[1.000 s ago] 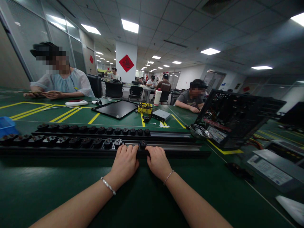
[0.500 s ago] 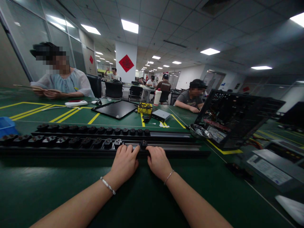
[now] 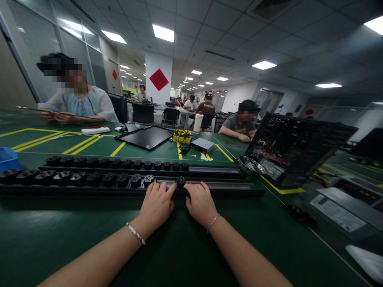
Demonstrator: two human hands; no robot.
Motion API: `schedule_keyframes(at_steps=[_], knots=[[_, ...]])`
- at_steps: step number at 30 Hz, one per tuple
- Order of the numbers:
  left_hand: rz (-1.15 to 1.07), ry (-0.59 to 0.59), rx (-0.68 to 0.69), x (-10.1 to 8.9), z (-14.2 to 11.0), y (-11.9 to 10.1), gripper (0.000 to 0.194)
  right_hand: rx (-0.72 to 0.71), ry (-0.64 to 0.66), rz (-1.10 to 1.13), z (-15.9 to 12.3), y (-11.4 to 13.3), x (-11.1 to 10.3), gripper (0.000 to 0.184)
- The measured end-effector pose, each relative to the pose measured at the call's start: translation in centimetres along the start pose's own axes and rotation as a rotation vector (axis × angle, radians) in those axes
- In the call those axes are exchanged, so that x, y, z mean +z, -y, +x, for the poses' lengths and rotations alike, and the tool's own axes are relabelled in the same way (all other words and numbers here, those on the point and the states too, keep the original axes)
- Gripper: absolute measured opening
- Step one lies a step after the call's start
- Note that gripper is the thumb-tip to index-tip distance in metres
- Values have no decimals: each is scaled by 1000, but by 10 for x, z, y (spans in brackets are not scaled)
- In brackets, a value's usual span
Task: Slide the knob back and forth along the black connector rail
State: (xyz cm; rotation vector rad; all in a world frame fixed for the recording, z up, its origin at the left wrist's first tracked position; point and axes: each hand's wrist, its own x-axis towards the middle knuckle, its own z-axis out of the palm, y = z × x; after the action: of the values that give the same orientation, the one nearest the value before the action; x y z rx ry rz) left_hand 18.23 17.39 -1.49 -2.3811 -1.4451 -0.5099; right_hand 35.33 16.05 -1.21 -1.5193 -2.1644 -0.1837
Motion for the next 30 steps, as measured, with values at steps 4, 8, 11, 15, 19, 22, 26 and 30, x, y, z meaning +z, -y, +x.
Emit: schedule_keyframes(at_steps=[4,8,11,15,19,22,26,30], knots=[[0,4,1,0,0,0,46,-1,4,14,0,0,-1,30],[-3,11,-2,-2,0,0,46,-1,7,15,1,-1,0,30],[-7,15,-5,-3,0,0,45,-3,5,15,1,-2,0,30],[-29,18,-12,-2,0,0,46,-4,8,19,1,-3,1,30],[-28,24,-13,-2,0,-1,47,-4,6,24,1,-4,0,30],[-19,27,-14,-2,0,-1,48,-2,7,31,0,-4,0,30],[-14,33,-15,-3,1,-1,47,-4,4,29,0,-3,0,29],[-19,37,-18,-4,1,-1,47,-3,2,28,1,-3,-1,30]])
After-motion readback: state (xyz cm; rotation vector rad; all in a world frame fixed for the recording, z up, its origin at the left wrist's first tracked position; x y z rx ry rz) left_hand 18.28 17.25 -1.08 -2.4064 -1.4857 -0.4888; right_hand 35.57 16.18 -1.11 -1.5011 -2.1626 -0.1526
